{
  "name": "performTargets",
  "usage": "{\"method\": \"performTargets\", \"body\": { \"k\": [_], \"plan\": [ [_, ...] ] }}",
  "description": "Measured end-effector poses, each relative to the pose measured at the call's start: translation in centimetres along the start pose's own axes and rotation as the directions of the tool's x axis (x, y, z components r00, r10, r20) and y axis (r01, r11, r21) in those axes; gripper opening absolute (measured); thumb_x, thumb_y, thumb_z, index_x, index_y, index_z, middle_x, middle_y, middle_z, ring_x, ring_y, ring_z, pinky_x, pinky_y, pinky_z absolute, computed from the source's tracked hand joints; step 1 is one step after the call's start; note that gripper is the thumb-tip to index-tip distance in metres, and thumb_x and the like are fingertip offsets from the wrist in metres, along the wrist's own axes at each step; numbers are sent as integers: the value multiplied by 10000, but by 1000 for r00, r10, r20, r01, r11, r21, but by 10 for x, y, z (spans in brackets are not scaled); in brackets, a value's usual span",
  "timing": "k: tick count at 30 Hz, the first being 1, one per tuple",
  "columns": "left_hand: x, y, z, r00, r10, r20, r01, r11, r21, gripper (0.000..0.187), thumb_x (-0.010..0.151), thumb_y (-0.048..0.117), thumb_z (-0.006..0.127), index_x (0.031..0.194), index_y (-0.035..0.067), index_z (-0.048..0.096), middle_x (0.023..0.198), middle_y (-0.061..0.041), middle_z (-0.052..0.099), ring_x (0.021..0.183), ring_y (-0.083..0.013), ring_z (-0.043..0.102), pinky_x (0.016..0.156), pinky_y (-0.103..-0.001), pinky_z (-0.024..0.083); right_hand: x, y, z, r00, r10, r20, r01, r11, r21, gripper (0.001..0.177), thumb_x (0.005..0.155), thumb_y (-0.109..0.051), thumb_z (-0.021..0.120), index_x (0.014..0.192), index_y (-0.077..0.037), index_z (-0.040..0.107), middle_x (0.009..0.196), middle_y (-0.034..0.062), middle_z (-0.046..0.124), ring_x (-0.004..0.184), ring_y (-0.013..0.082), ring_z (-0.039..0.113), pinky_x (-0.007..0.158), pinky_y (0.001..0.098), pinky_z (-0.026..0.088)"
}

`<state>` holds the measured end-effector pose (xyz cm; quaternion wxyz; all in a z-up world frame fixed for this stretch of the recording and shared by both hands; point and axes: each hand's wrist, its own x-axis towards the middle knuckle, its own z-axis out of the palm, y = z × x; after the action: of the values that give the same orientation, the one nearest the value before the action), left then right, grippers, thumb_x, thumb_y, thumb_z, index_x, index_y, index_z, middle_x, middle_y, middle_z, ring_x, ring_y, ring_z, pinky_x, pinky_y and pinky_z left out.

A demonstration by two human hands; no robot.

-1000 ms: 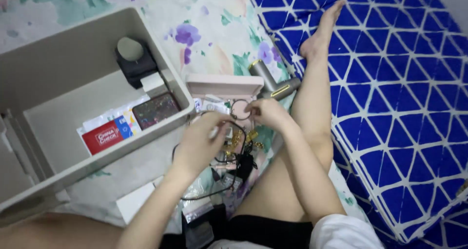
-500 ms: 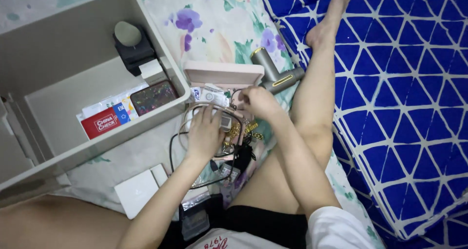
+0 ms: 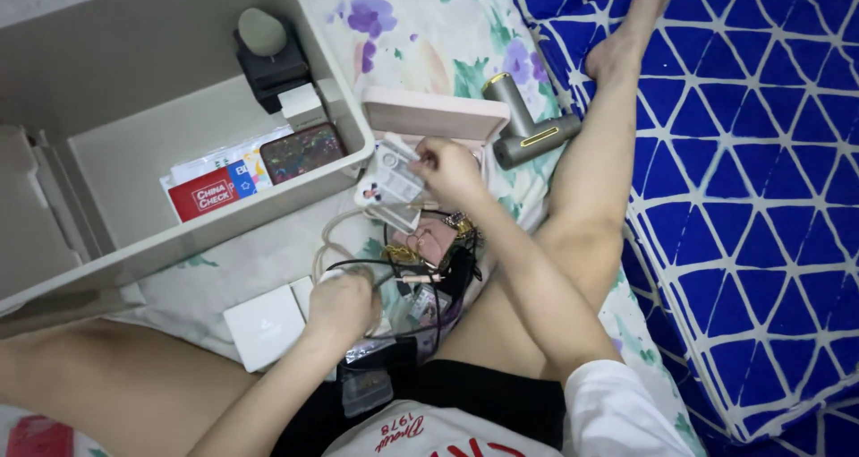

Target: The person lies on a bed and organizes various items into a white storage box. They place small boxes, a phone, a cable, and a pink pouch into the box. They also arrange several bracelets and watches into a pink jewelry case before placing it in the storage box.

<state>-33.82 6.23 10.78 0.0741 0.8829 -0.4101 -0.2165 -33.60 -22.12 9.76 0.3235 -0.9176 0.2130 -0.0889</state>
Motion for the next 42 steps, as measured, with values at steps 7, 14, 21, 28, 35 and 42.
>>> {"method": "performTargets", "body": {
  "k": [7, 14, 21, 28, 35, 42],
  "plan": [
    [-2, -7, -75, 936, -138, -323, -27, 889, -458, 190, 856, 197, 720, 997, 70, 708, 900, -171, 755, 842, -377, 737, 728, -469, 574, -32, -11, -65, 964, -183, -190, 235, 923, 305, 171, 947, -80, 765, 1083, -11, 688, 930, 48, 732, 791, 109, 687, 710, 272, 564],
    [32, -15, -54, 872, -101, -479, -321, 620, -716, 475, 894, 199, 774, 1294, -9, 622, 1185, -147, 729, 1034, -224, 717, 823, -361, 579, -37, 6, -49, 998, -18, 57, -29, 685, 728, 193, 983, -77, 726, 1140, 11, 657, 971, 15, 708, 829, 53, 651, 706, 207, 549],
    [7, -73, -73, 991, -125, -55, 41, 656, -754, 407, 900, 291, 751, 1221, 42, 719, 862, -90, 739, 686, -149, 623, 630, -322, 533, -39, -7, -39, 926, -137, 353, -172, 678, 714, 188, 1001, -125, 686, 1152, -19, 721, 1041, 9, 741, 945, 78, 696, 831, 246, 585],
    [-20, -222, -9, 918, -373, 138, 378, 711, -593, 492, 906, 345, 696, 1296, 44, 693, 922, -221, 788, 728, -292, 734, 710, -407, 580, -23, -33, 4, 949, -314, 24, 314, 950, 1, 172, 897, -164, 772, 1056, -99, 772, 993, 126, 759, 872, 284, 733, 822, 378, 577],
    [-71, -100, -115, 855, -424, -298, 409, 905, -117, 430, 843, 406, 746, 1110, 69, 730, 1111, -188, 731, 1005, -370, 703, 830, -468, 564, -9, -34, 61, 899, -415, 141, 439, 843, -313, 217, 815, -148, 702, 992, -26, 677, 894, 180, 690, 844, 381, 698, 746, 484, 561],
    [-58, -77, -174, 532, 51, -845, -126, 992, -20, 356, 873, 149, 731, 1205, 21, 707, 1109, -173, 730, 1082, -346, 690, 971, -439, 530, -17, -49, 37, 953, -297, 56, 302, 942, -145, 191, 856, -128, 665, 1008, -28, 724, 840, 206, 712, 766, 363, 715, 717, 462, 565]
  ]
}}
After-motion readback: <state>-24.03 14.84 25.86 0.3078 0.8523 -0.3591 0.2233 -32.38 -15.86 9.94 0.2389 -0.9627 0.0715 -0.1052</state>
